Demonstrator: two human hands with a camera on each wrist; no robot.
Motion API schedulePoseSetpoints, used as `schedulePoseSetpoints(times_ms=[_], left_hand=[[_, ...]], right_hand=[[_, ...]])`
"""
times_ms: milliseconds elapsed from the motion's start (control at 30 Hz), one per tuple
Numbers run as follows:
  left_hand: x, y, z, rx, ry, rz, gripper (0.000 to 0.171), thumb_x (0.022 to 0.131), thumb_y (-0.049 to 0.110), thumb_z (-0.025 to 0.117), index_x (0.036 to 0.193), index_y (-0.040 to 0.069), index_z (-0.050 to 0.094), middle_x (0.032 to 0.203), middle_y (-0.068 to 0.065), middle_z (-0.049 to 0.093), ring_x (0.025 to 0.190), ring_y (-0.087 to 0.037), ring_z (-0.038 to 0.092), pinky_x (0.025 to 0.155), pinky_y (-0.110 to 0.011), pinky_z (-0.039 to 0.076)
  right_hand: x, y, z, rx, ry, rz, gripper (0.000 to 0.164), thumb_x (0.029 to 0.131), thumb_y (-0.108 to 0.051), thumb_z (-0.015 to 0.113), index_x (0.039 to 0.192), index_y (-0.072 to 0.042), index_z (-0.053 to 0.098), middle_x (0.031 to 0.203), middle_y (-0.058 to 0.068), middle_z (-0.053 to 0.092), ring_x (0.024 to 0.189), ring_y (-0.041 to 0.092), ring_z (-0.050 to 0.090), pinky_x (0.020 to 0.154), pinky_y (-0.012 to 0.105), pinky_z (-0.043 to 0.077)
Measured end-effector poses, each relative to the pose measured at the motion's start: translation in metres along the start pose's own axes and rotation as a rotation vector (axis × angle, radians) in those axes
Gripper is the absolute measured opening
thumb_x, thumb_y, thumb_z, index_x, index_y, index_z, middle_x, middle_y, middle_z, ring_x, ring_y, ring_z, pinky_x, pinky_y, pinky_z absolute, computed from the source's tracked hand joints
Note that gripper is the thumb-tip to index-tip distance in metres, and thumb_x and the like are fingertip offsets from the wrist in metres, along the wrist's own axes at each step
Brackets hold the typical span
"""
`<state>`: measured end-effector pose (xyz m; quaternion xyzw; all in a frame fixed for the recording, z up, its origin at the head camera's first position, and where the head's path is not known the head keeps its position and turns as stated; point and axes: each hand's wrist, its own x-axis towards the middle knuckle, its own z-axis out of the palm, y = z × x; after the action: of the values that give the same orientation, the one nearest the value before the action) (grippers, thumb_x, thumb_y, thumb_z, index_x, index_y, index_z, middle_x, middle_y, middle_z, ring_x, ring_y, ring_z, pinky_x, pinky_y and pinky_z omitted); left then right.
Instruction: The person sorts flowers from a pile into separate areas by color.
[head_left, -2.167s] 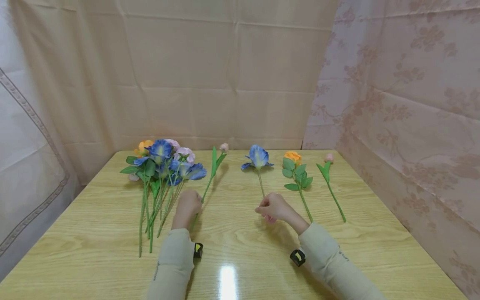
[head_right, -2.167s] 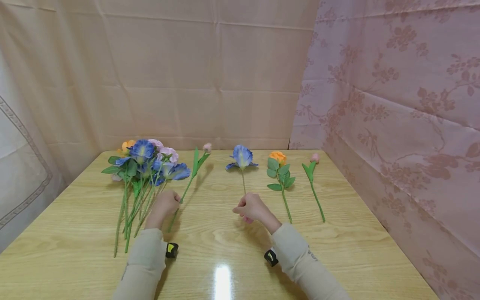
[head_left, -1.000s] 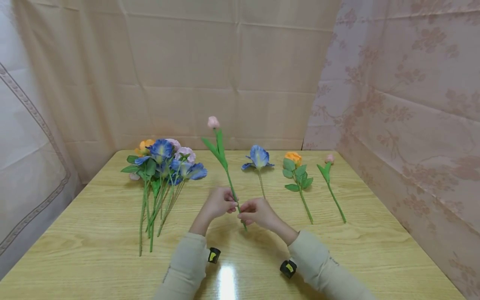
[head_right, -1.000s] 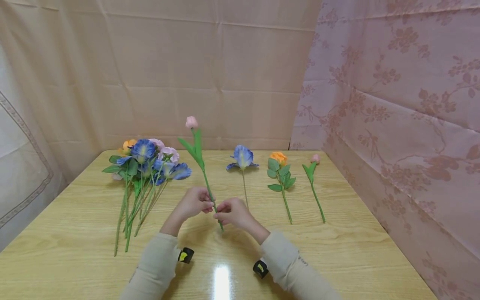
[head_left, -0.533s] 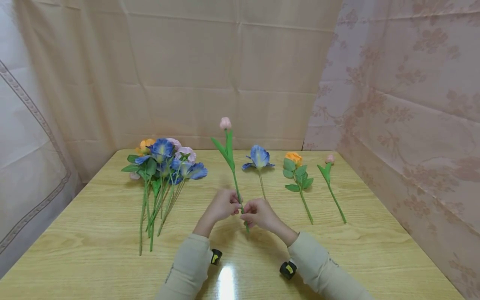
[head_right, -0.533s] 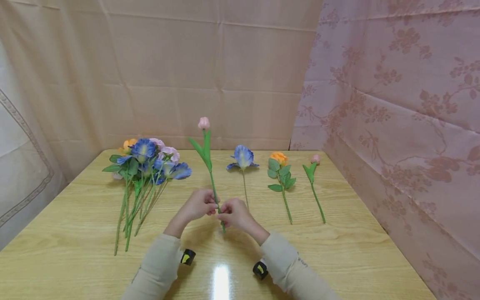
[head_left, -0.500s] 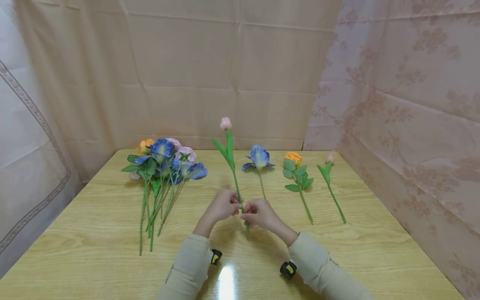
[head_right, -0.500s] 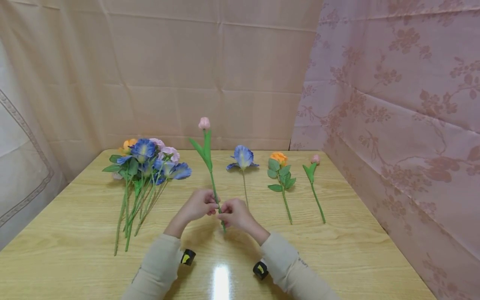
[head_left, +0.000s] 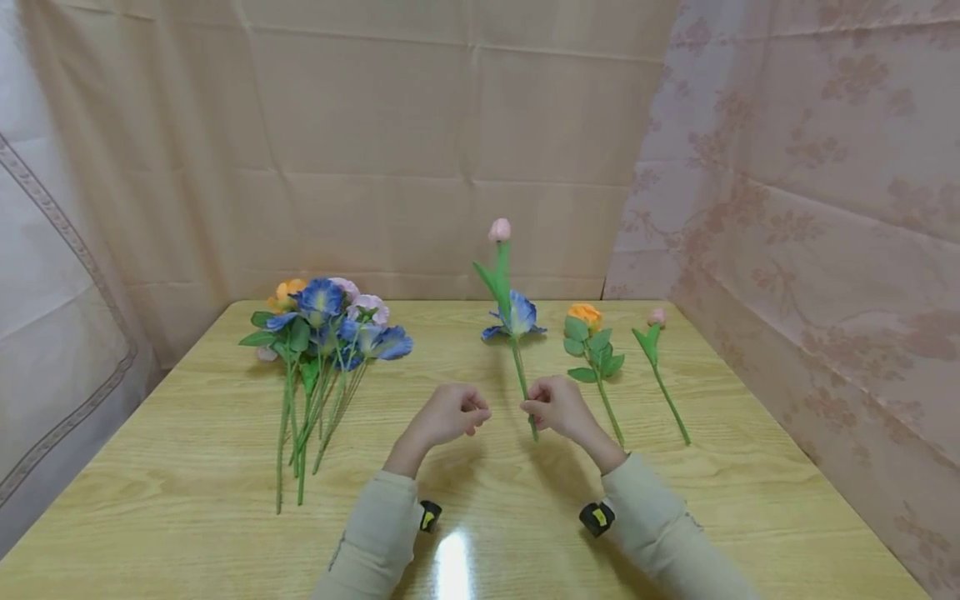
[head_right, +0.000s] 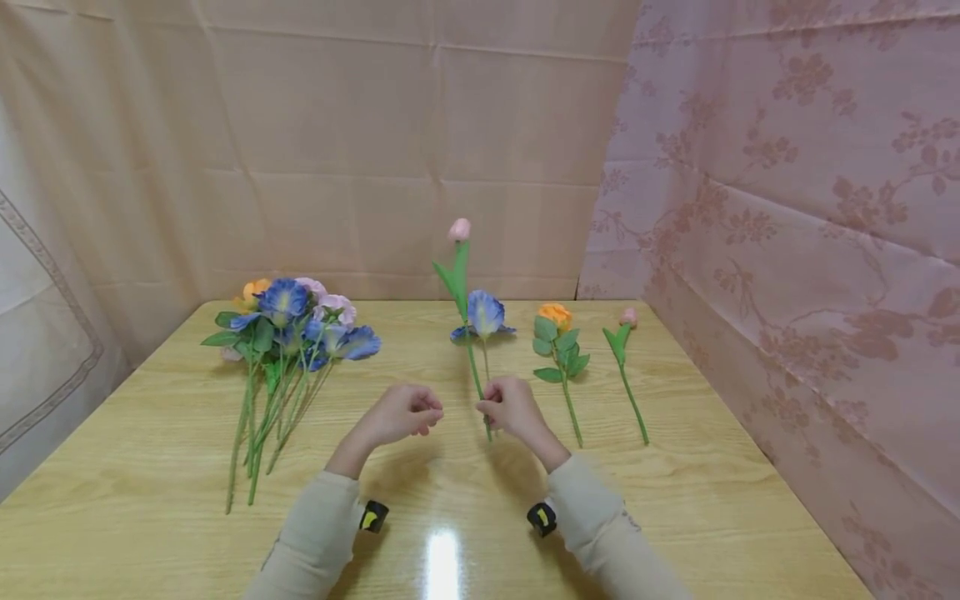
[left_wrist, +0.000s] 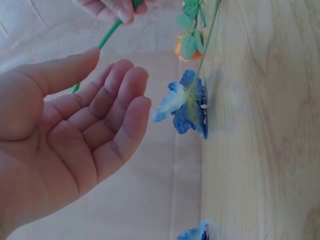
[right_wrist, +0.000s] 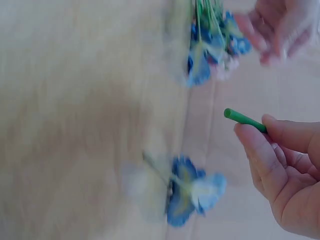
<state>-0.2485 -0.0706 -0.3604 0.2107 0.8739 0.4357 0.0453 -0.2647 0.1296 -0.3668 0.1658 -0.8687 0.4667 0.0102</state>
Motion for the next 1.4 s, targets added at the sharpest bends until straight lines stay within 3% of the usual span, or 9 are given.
schedulePoseSetpoints(times_ms=[200, 533, 633, 800, 1067, 1400], left_hand=[[-0.003, -0.002, -0.002, 0.012, -0.015, 0.001, 0.012, 0.088, 0.012, 0.057, 0.084, 0.002, 0.061, 0.074, -0.012, 0.061, 0.058, -0.016, 0.058, 0.055, -0.026, 0.045], [-0.004, -0.003, -0.002, 0.039, -0.031, 0.017, 0.013, 0.088, 0.012, 0.056, 0.084, 0.001, 0.061, 0.068, -0.003, 0.057, 0.056, -0.015, 0.057, 0.055, -0.026, 0.045], [-0.005, -0.003, -0.002, 0.046, -0.047, 0.020, 0.013, 0.088, 0.013, 0.056, 0.084, 0.001, 0.061, 0.068, -0.003, 0.057, 0.057, -0.015, 0.057, 0.056, -0.026, 0.045], [-0.005, -0.005, -0.002, 0.052, -0.066, 0.007, 0.014, 0.089, 0.014, 0.056, 0.085, 0.002, 0.061, 0.069, -0.001, 0.056, 0.058, -0.014, 0.056, 0.057, -0.026, 0.045], [-0.006, -0.005, -0.003, 0.050, -0.098, -0.011, 0.015, 0.089, 0.014, 0.056, 0.086, 0.001, 0.062, 0.069, -0.003, 0.057, 0.058, -0.017, 0.057, 0.057, -0.027, 0.044], [-0.006, -0.007, -0.002, 0.048, -0.111, -0.001, 0.015, 0.088, 0.014, 0.056, 0.085, 0.000, 0.062, 0.068, -0.003, 0.057, 0.057, -0.018, 0.057, 0.057, -0.026, 0.044]], right_hand=[[0.000, 0.016, -0.034, -0.027, 0.116, 0.061, 0.013, 0.081, 0.003, 0.059, 0.069, 0.003, 0.054, 0.058, 0.007, 0.052, 0.048, 0.015, 0.056, 0.048, 0.029, 0.051], [-0.002, 0.058, -0.088, -0.059, 0.240, 0.186, 0.012, 0.079, 0.005, 0.056, 0.068, 0.006, 0.051, 0.057, 0.008, 0.053, 0.046, 0.011, 0.053, 0.046, 0.029, 0.050], [-0.004, 0.069, -0.103, -0.061, 0.250, 0.238, 0.011, 0.080, 0.005, 0.055, 0.069, 0.007, 0.052, 0.057, 0.006, 0.051, 0.046, 0.011, 0.053, 0.047, 0.028, 0.050], [-0.006, 0.085, -0.123, -0.054, 0.185, 0.358, 0.010, 0.080, 0.004, 0.053, 0.072, 0.008, 0.051, 0.062, 0.009, 0.053, 0.049, 0.013, 0.056, 0.050, 0.029, 0.051], [-0.010, 0.104, -0.131, -0.141, 0.128, 0.415, 0.020, 0.078, 0.006, 0.052, 0.059, 0.003, 0.049, 0.056, 0.007, 0.055, 0.045, 0.012, 0.054, 0.049, 0.030, 0.051], [-0.009, 0.114, -0.128, -0.160, 0.106, 0.484, 0.011, 0.074, 0.008, 0.057, 0.066, 0.008, 0.050, 0.054, 0.007, 0.052, 0.044, 0.011, 0.053, 0.046, 0.028, 0.050]])
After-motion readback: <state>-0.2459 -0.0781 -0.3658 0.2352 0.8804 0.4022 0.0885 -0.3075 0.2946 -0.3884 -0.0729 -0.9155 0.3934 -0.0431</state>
